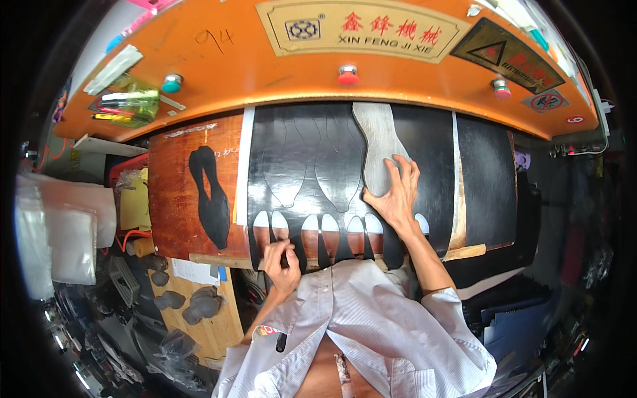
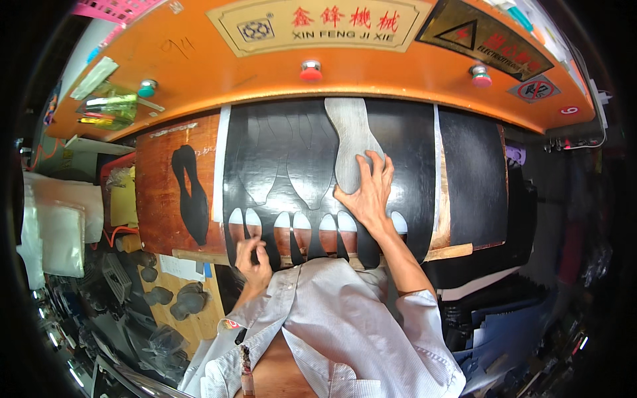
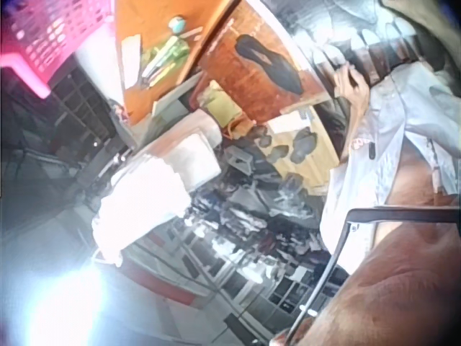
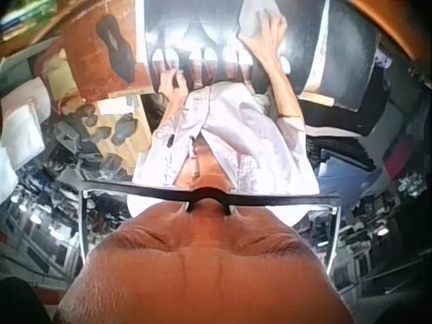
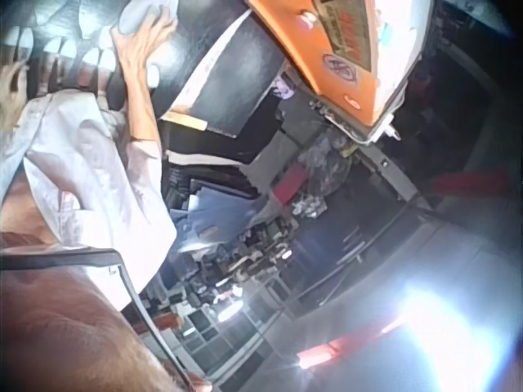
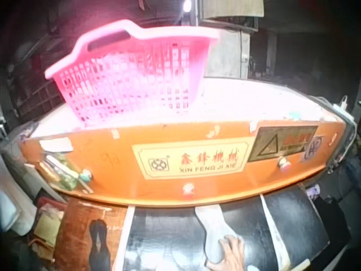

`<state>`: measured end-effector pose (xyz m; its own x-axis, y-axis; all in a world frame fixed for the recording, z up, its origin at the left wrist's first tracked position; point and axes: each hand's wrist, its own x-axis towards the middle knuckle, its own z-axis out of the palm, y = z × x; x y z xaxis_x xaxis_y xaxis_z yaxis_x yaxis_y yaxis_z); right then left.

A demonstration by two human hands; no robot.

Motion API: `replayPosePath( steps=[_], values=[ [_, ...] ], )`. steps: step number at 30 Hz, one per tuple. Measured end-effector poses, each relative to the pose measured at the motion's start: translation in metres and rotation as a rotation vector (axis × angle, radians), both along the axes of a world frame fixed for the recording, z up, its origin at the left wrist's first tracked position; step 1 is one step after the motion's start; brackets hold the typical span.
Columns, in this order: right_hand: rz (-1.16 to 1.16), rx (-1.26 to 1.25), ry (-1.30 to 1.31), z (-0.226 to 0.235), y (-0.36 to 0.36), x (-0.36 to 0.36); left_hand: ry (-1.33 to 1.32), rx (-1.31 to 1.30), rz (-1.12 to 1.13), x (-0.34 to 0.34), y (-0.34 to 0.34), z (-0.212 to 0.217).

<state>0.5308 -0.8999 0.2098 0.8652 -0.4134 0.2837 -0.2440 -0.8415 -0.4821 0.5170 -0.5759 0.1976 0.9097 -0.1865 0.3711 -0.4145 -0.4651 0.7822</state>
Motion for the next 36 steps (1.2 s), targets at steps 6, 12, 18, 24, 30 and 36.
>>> replayPosePath(
  steps=[6,12,18,24,30,36],
  values=[
    [0.015,-0.025,-0.087,-0.009,-0.037,0.069,-0.023,0.119,0.202,0.039,-0.043,-0.054],
    [-0.342,0.261,-0.522,0.084,-0.126,0.075,-0.011,0.192,0.198,0.113,-0.075,-0.054],
    [-0.07,0.032,-0.489,0.128,-0.201,0.064,-0.07,0.266,0.151,0.183,-0.106,-0.042],
    [-0.399,0.104,-0.253,0.044,-0.213,0.009,-0.043,0.185,0.144,0.237,-0.132,-0.032],
    [-0.359,0.419,-0.225,-0.017,-0.212,0.004,-0.124,0.299,0.204,0.243,-0.142,-0.033],
    [-0.447,0.076,-0.247,-0.035,-0.201,0.014,-0.058,0.279,0.147,0.245,-0.136,-0.031]
  ],
)
